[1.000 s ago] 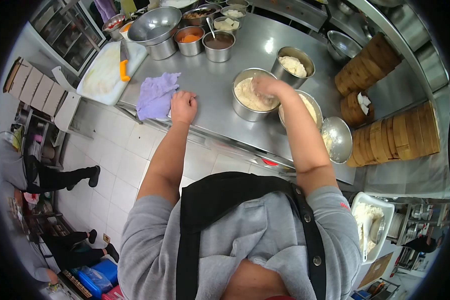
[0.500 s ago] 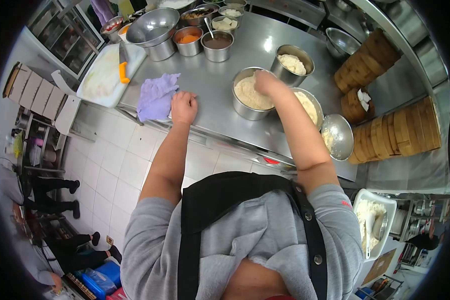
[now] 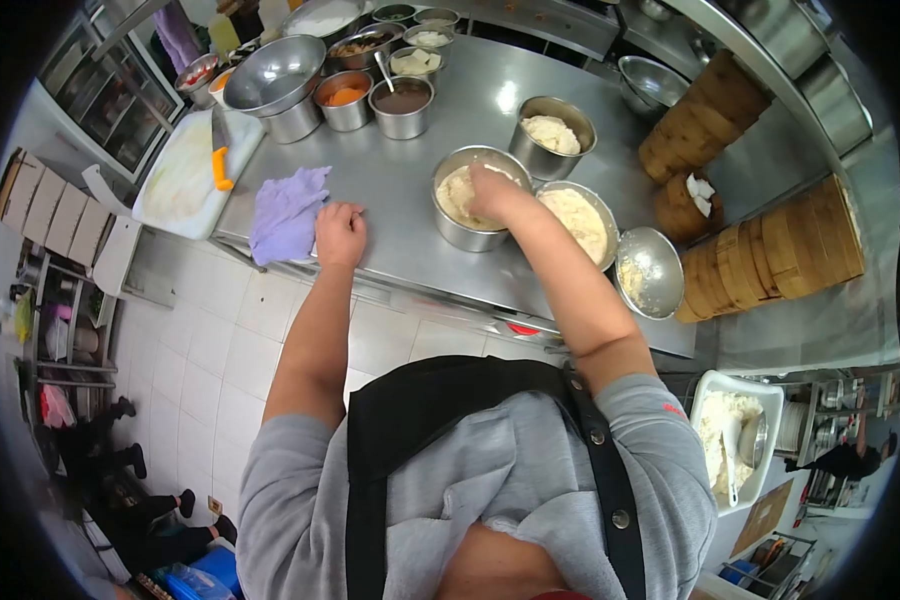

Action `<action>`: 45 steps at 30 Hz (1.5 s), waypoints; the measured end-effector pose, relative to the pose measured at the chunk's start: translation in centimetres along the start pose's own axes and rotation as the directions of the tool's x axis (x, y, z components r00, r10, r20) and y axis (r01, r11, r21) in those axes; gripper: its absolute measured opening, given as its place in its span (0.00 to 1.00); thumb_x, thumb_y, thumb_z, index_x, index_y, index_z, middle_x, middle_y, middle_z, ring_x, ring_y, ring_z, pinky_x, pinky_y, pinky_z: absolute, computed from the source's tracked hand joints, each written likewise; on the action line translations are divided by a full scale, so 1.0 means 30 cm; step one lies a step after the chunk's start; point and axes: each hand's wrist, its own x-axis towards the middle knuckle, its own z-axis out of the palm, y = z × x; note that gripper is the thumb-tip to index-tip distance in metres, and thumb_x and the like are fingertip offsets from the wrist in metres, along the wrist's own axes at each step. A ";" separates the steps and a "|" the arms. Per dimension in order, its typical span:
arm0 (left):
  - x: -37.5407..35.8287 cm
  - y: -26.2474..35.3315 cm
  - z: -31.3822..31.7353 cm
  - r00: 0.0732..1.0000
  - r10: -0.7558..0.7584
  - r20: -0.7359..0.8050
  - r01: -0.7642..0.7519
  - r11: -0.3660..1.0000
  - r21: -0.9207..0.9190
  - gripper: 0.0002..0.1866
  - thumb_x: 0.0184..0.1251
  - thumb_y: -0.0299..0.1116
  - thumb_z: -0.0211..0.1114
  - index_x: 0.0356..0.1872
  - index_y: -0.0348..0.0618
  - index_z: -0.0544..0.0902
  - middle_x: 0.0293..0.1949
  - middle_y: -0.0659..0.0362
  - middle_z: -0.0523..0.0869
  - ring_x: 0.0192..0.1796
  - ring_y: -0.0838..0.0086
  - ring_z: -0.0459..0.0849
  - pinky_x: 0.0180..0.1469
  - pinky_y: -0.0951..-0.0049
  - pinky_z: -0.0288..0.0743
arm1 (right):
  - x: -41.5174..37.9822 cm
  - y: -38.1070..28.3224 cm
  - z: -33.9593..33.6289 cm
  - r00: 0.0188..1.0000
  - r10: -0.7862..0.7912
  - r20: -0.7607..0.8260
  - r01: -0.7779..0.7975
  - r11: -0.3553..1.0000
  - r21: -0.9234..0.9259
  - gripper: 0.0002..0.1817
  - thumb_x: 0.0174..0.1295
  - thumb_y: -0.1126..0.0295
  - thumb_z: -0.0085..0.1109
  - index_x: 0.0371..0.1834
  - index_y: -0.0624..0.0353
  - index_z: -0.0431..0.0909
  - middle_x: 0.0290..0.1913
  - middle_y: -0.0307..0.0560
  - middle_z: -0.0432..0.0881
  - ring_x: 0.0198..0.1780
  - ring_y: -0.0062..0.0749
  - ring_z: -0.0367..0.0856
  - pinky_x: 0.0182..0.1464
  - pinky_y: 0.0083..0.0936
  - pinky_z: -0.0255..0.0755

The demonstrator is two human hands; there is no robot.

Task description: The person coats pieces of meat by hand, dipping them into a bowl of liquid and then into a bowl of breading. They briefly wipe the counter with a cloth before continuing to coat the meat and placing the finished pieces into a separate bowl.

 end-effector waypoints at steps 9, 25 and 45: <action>0.002 0.000 0.002 0.999 0.032 -0.012 -0.032 0.999 0.016 0.05 0.53 0.24 0.59 0.30 0.44 0.82 0.33 0.55 0.81 0.41 0.57 0.77 0.45 0.61 0.71 | 0.053 0.110 0.002 0.990 -0.079 -0.117 0.118 0.918 0.379 0.29 0.55 0.70 0.56 0.62 0.68 0.66 0.58 0.63 0.75 0.58 0.50 0.75 0.59 0.33 0.69; 0.010 0.012 -0.003 0.997 -0.060 0.054 0.058 0.998 0.040 0.05 0.54 0.25 0.60 0.29 0.45 0.82 0.34 0.57 0.81 0.43 0.58 0.76 0.47 0.62 0.71 | 0.065 0.089 -0.087 0.896 -0.297 0.329 -0.278 0.203 0.939 0.21 0.61 0.79 0.51 0.59 0.68 0.68 0.52 0.51 0.79 0.49 0.33 0.82 0.51 0.28 0.79; 0.009 0.026 -0.010 0.996 -0.078 0.039 0.076 0.996 0.049 0.04 0.55 0.25 0.59 0.29 0.45 0.82 0.34 0.57 0.81 0.43 0.59 0.77 0.48 0.62 0.72 | 0.121 0.159 -0.165 0.937 -0.193 0.291 -0.107 0.634 0.766 0.27 0.58 0.79 0.51 0.65 0.65 0.64 0.60 0.50 0.73 0.59 0.32 0.72 0.61 0.23 0.66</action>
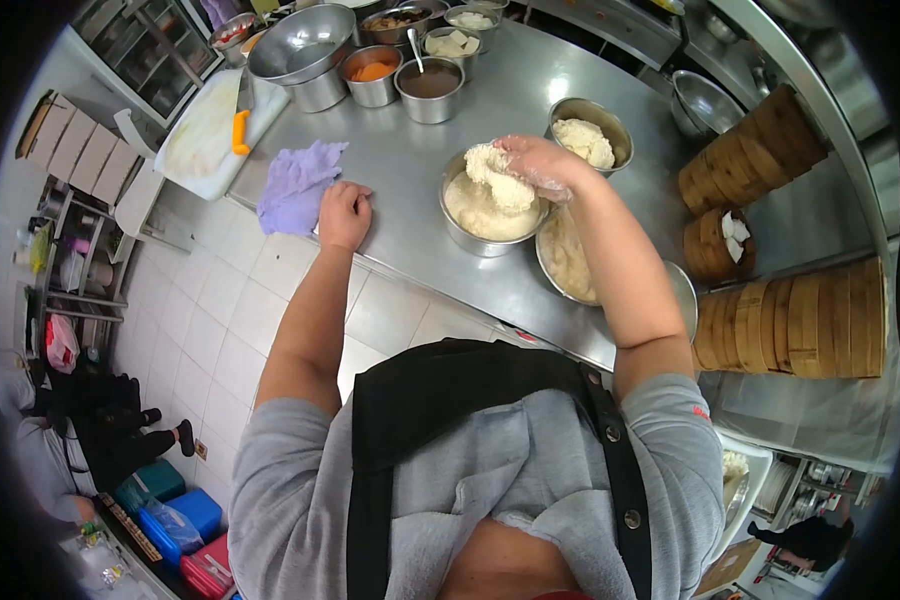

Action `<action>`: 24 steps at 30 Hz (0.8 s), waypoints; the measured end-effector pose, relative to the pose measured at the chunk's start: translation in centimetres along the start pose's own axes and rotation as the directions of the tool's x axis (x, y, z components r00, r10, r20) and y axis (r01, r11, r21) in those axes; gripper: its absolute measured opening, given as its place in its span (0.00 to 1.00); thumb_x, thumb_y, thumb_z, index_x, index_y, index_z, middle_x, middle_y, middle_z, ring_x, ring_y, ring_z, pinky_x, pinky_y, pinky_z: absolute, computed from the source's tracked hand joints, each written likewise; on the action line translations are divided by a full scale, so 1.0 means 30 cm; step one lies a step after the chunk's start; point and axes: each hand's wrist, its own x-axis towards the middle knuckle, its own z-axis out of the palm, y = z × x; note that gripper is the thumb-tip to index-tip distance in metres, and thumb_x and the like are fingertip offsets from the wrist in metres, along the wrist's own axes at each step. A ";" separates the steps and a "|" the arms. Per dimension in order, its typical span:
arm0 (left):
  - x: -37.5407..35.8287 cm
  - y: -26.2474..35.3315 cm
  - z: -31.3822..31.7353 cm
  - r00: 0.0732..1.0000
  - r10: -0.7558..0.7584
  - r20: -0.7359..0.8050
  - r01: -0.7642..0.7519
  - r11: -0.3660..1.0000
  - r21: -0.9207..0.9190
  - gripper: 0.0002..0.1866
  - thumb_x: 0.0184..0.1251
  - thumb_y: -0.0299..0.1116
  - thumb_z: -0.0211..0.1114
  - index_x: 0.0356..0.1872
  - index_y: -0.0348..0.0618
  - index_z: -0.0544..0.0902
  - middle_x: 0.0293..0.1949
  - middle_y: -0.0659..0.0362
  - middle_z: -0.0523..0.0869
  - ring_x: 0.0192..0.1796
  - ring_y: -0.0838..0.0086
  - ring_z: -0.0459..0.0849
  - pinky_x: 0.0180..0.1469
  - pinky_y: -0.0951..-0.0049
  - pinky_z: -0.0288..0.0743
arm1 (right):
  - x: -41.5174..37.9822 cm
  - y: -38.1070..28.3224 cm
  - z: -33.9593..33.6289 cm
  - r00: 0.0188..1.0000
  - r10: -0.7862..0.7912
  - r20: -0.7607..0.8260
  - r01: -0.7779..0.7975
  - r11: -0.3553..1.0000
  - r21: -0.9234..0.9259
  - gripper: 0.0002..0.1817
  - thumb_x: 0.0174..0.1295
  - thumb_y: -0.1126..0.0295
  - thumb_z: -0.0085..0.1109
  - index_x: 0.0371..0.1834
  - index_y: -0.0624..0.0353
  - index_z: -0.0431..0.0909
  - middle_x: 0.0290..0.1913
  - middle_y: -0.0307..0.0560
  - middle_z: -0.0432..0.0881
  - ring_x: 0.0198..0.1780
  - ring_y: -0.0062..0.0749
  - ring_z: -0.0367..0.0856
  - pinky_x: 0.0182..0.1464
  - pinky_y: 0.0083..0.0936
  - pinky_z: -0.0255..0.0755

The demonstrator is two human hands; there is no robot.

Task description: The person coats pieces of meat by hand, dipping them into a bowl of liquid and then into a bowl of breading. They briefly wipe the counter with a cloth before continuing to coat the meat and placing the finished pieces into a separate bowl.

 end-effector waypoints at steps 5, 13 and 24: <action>0.005 0.008 0.003 1.000 -0.007 -0.010 0.006 0.999 -0.033 0.05 0.55 0.26 0.59 0.31 0.45 0.83 0.35 0.57 0.81 0.44 0.59 0.76 0.48 0.63 0.72 | -0.069 -0.052 -0.081 0.998 -0.057 0.039 0.047 0.977 0.209 0.25 0.61 0.78 0.51 0.64 0.66 0.64 0.57 0.48 0.75 0.54 0.28 0.77 0.52 0.22 0.74; 0.005 0.011 -0.006 0.999 0.007 -0.038 -0.007 1.000 -0.002 0.07 0.54 0.28 0.61 0.34 0.45 0.82 0.38 0.56 0.81 0.46 0.58 0.76 0.50 0.63 0.72 | -0.110 -0.094 -0.103 0.985 -0.094 0.144 0.043 0.945 0.325 0.23 0.63 0.73 0.55 0.62 0.64 0.66 0.53 0.45 0.78 0.52 0.26 0.80 0.50 0.23 0.78; -0.001 0.010 -0.006 0.999 -0.039 -0.016 0.038 0.999 -0.010 0.07 0.53 0.28 0.60 0.34 0.45 0.83 0.39 0.57 0.81 0.46 0.59 0.76 0.50 0.63 0.72 | -0.030 0.006 -0.039 0.987 0.008 0.159 -0.057 0.949 0.310 0.25 0.59 0.80 0.51 0.63 0.64 0.65 0.53 0.46 0.78 0.50 0.24 0.80 0.49 0.19 0.77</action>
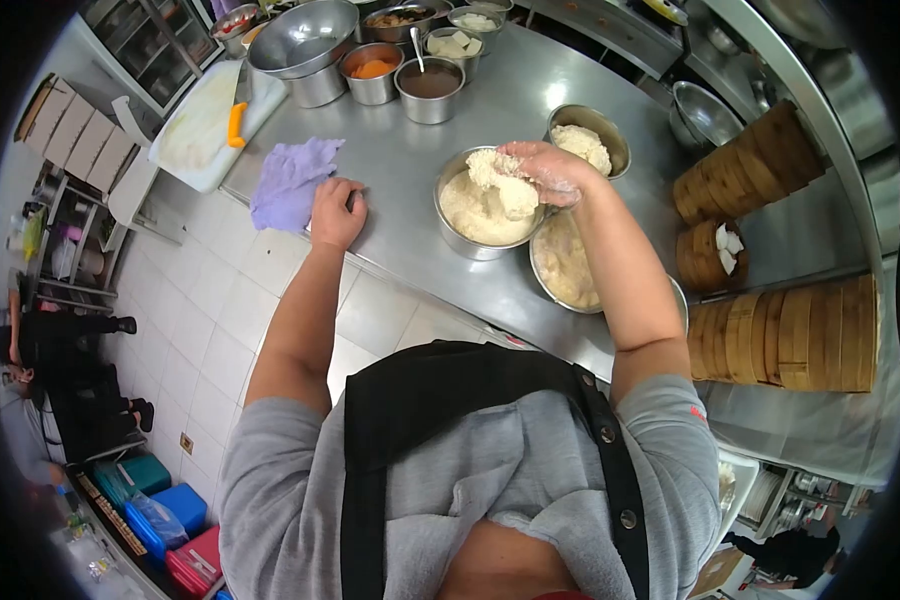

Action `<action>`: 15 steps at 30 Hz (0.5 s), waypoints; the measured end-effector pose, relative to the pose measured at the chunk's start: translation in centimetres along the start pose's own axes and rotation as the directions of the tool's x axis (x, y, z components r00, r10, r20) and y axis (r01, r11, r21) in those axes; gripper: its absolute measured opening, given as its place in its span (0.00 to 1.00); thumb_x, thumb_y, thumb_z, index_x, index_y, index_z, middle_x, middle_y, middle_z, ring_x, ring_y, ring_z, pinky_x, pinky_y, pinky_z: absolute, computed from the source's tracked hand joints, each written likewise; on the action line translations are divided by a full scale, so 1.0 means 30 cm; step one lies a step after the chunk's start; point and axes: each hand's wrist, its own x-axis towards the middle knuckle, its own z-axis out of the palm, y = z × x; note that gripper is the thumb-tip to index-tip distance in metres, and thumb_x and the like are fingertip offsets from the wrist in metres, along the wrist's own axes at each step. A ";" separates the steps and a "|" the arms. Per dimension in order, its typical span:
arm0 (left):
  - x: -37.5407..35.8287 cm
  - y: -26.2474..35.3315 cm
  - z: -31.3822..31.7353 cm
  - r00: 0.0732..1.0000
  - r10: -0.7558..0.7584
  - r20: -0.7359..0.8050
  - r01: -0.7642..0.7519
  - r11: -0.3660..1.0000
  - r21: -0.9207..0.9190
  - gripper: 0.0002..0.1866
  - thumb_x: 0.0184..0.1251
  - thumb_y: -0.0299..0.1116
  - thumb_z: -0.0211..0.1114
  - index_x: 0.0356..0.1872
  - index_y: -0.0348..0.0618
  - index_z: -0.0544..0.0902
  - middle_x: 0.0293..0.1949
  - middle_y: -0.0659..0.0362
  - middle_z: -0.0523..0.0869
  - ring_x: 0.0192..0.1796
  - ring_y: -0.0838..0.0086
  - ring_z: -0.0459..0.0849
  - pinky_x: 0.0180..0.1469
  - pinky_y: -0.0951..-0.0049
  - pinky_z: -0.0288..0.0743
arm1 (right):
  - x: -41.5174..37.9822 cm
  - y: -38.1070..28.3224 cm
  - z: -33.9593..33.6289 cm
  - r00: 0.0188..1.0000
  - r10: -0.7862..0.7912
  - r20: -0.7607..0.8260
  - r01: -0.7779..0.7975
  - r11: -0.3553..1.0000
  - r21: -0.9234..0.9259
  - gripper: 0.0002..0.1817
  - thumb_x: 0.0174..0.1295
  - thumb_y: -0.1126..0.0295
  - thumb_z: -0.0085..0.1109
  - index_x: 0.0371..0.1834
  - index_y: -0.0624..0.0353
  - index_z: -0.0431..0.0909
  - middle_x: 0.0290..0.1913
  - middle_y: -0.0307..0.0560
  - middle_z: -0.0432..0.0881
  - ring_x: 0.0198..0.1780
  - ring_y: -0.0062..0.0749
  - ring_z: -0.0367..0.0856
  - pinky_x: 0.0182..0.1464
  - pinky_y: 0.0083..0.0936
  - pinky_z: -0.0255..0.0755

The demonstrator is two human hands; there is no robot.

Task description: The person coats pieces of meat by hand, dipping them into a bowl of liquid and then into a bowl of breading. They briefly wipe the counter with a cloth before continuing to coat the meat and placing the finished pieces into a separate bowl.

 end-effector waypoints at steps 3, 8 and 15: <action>0.007 -0.005 0.005 1.000 -0.002 0.014 0.002 1.000 -0.005 0.07 0.54 0.28 0.60 0.34 0.45 0.83 0.39 0.56 0.81 0.47 0.59 0.76 0.51 0.63 0.72 | -0.011 -0.010 0.000 0.999 -0.028 0.016 0.027 0.998 0.057 0.24 0.59 0.80 0.51 0.62 0.64 0.66 0.54 0.46 0.78 0.52 0.25 0.79 0.50 0.20 0.77; 0.002 -0.011 0.007 1.000 -0.001 0.002 0.001 1.000 -0.013 0.08 0.54 0.28 0.60 0.35 0.44 0.82 0.40 0.56 0.81 0.48 0.58 0.76 0.52 0.63 0.71 | -0.082 -0.090 -0.033 0.995 -0.091 -0.033 0.092 0.996 0.020 0.22 0.62 0.78 0.53 0.60 0.66 0.67 0.54 0.46 0.78 0.51 0.26 0.80 0.51 0.22 0.78; 0.006 0.008 0.000 1.000 -0.010 0.022 0.010 1.000 -0.012 0.08 0.54 0.28 0.60 0.35 0.43 0.82 0.40 0.55 0.80 0.49 0.59 0.76 0.52 0.64 0.71 | -0.139 -0.203 -0.285 0.966 -0.184 -0.179 0.167 0.980 -0.107 0.20 0.62 0.78 0.49 0.59 0.67 0.67 0.51 0.49 0.79 0.49 0.31 0.81 0.52 0.27 0.77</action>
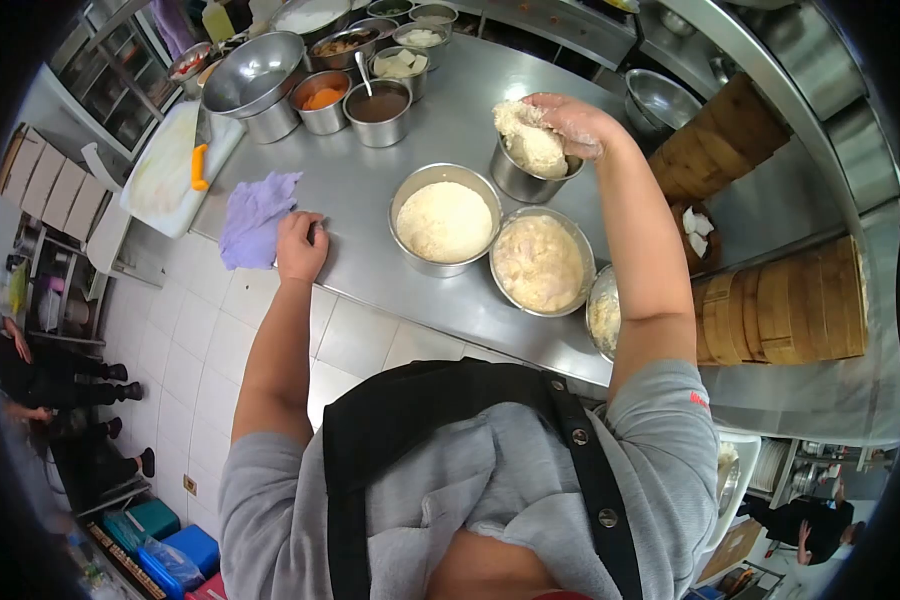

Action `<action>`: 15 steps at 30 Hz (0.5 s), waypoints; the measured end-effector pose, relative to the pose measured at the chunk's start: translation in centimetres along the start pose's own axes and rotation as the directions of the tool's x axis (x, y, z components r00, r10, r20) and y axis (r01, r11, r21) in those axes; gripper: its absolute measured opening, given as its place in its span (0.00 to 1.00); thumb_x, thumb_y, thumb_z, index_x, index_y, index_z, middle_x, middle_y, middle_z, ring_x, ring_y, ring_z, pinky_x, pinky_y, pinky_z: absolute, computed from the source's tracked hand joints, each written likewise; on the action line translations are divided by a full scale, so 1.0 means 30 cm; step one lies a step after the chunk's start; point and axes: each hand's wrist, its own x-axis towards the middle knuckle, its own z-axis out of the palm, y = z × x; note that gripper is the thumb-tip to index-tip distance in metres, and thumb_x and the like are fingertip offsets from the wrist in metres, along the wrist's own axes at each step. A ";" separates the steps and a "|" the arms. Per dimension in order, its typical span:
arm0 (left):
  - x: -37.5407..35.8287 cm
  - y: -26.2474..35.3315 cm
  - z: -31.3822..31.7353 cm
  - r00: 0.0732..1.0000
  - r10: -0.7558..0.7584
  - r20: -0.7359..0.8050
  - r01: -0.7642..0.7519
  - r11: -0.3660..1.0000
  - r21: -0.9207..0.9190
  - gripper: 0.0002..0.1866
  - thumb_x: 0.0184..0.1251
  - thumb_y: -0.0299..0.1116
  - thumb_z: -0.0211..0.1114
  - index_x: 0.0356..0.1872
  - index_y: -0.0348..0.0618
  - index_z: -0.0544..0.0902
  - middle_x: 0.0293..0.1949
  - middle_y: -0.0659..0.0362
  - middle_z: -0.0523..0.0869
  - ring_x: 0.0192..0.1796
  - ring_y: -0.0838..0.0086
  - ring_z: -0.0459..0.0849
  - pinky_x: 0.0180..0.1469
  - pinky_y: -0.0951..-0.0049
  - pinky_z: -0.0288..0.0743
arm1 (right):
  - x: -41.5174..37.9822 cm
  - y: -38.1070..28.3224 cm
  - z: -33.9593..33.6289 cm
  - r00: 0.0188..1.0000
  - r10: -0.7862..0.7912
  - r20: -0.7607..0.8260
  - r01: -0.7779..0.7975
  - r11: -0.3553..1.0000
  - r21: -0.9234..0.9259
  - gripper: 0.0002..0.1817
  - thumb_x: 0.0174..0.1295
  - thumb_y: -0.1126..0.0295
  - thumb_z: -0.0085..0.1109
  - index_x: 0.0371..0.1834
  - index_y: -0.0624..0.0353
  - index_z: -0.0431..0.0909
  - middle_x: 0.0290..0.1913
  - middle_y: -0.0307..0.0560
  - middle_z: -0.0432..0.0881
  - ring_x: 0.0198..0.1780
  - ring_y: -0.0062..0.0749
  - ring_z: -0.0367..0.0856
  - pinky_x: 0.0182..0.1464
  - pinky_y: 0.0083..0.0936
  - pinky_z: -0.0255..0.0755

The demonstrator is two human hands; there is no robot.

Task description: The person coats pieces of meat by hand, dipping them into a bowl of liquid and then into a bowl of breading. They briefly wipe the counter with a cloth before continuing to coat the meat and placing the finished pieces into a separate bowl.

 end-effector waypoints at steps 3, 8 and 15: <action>0.002 0.006 -0.004 1.000 0.007 -0.002 -0.007 1.000 0.012 0.08 0.54 0.27 0.59 0.35 0.43 0.82 0.40 0.56 0.80 0.47 0.59 0.76 0.51 0.64 0.71 | 0.059 0.041 -0.102 0.999 -0.002 -0.036 -0.002 0.993 -0.115 0.22 0.61 0.78 0.47 0.60 0.68 0.67 0.52 0.51 0.79 0.49 0.33 0.81 0.53 0.30 0.77; 0.004 0.022 -0.009 1.000 -0.010 0.004 0.010 1.000 0.019 0.07 0.54 0.26 0.60 0.34 0.42 0.81 0.39 0.54 0.80 0.47 0.58 0.76 0.52 0.63 0.70 | 0.229 0.272 -0.261 0.989 -0.133 -0.060 0.073 0.804 -0.591 0.26 0.53 0.73 0.53 0.59 0.59 0.71 0.52 0.47 0.78 0.55 0.35 0.75 0.58 0.26 0.66; 0.002 0.001 0.001 1.000 0.027 -0.003 -0.027 0.999 0.031 0.05 0.54 0.26 0.60 0.32 0.43 0.81 0.38 0.55 0.80 0.45 0.58 0.76 0.50 0.63 0.70 | 0.148 0.220 -0.178 0.990 0.124 0.066 -0.020 0.588 -0.809 0.24 0.50 0.79 0.52 0.55 0.57 0.73 0.49 0.43 0.78 0.51 0.29 0.74 0.56 0.24 0.65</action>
